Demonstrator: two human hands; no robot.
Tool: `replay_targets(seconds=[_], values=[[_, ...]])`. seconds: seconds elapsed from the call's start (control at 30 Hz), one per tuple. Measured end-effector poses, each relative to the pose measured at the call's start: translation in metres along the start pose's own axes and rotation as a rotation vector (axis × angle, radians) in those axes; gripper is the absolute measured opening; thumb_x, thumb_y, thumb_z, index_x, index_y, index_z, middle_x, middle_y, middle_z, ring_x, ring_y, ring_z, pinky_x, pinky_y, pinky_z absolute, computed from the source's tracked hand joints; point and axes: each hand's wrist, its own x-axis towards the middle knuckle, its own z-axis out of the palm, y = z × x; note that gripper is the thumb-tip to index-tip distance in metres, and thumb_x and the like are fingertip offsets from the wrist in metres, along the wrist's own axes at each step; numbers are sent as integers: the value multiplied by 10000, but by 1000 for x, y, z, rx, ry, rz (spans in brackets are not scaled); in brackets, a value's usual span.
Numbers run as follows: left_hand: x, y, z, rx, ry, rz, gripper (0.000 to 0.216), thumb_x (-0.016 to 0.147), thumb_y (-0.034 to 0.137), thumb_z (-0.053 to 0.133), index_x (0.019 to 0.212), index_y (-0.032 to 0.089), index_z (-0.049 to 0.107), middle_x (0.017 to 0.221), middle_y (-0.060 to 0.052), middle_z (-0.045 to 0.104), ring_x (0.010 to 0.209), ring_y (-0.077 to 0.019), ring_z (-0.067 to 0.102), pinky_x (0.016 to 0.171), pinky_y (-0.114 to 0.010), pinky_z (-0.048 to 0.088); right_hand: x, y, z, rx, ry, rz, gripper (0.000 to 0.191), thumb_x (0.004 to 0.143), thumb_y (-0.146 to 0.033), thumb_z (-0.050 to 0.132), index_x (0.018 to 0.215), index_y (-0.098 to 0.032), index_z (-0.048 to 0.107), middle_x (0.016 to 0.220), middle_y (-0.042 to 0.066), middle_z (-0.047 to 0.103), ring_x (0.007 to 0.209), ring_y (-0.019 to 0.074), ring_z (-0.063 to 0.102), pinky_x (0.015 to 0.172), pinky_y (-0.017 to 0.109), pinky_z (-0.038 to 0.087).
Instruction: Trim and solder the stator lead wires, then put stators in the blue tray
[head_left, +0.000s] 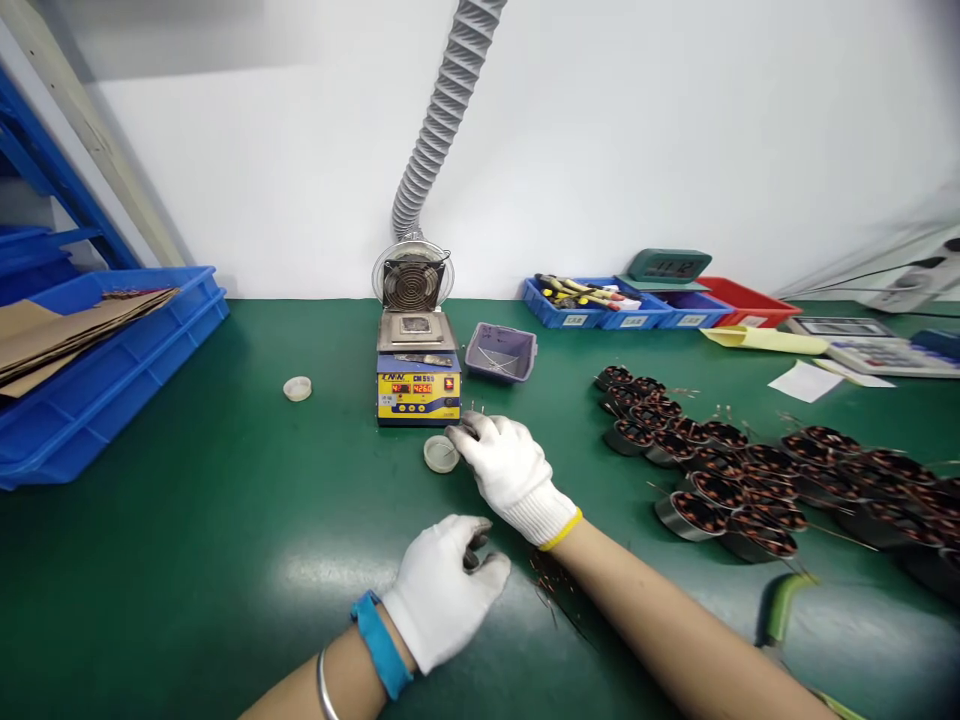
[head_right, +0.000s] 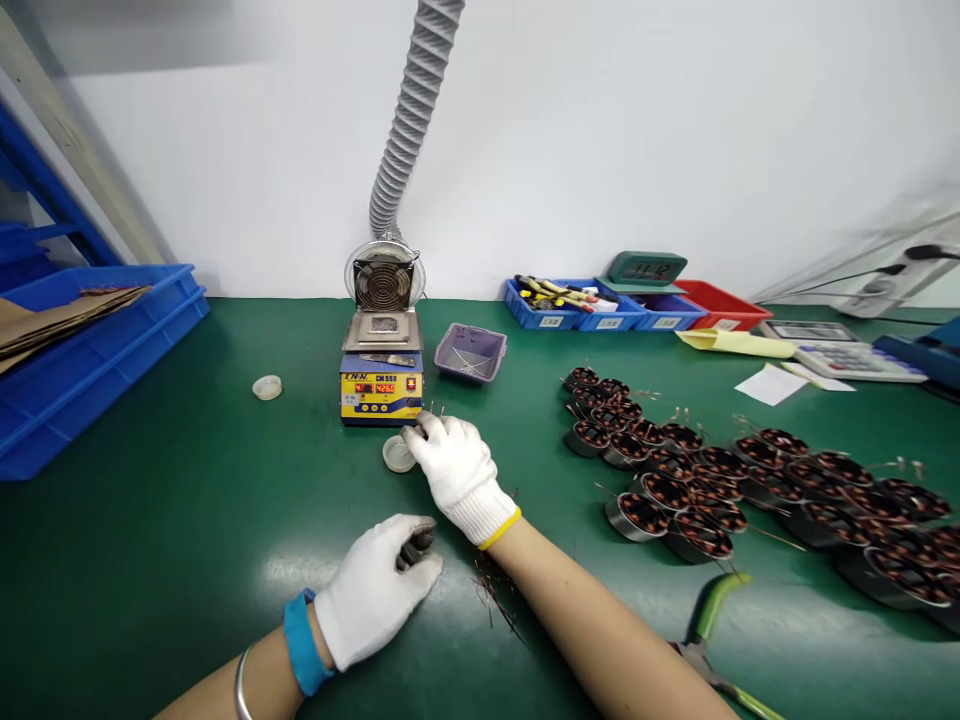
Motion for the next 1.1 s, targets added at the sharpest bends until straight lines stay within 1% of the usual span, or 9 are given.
replay_targets(seconds=[0.17,0.27,0.37,0.47,0.57,0.63,0.83,0.97,1.1], values=[[-1,-1,3,3,-25,36,378,770,313,533,1093,151,646,940,-111,674,833,-261,609,781,-371,462,1,5,-5,33,8,28,329,884,-185,434,1157,-251,604,1205,118,570,910,269,522,717,385,402],[-2,-2,5,2,-22,47,420,770,327,536,1139,151,631,956,-116,674,834,-272,611,780,-379,462,23,20,-17,-21,82,72,379,862,-231,451,1224,-252,562,1195,114,554,930,282,489,745,398,383],[-2,-4,5,29,-36,50,440,774,335,527,1165,156,620,981,-122,669,842,-277,610,794,-389,460,74,36,-36,-56,148,110,440,842,-263,467,1280,-233,501,1227,131,498,979,308,437,775,416,365],[0,-6,5,47,-55,51,456,777,333,515,1186,151,606,1003,-125,665,858,-279,609,804,-392,461,137,45,-51,-61,100,137,421,873,-223,387,1284,-238,476,1222,144,463,983,315,411,773,427,361],[3,-10,4,76,-77,71,465,774,346,517,1186,150,606,966,-123,670,835,-279,608,777,-394,465,187,44,-52,-56,59,133,380,873,-161,355,1197,-217,545,1169,158,471,990,314,409,779,431,365],[5,-12,4,90,-80,87,467,775,352,518,1186,148,604,951,-121,668,807,-272,606,753,-390,467,207,39,-44,-48,41,115,359,880,-142,342,1139,-204,583,1153,160,476,1007,311,411,800,437,365],[7,-19,5,152,-67,154,466,784,384,515,1183,159,599,946,-131,657,844,-295,606,765,-402,462,221,31,-26,8,-7,107,314,866,-167,420,1112,-204,612,1163,164,481,1053,316,422,838,453,377],[5,-17,6,225,-112,178,453,772,388,515,1147,155,614,901,-137,654,827,-315,612,740,-418,470,223,42,-35,77,-7,186,393,783,-227,547,1173,-189,583,1175,170,508,1063,340,465,858,468,394],[6,-14,5,290,-141,186,435,769,412,502,1108,169,625,897,-127,651,822,-315,616,732,-426,485,232,52,-43,217,-22,328,417,807,-415,492,1095,-143,620,1025,155,611,936,317,578,781,422,456]])
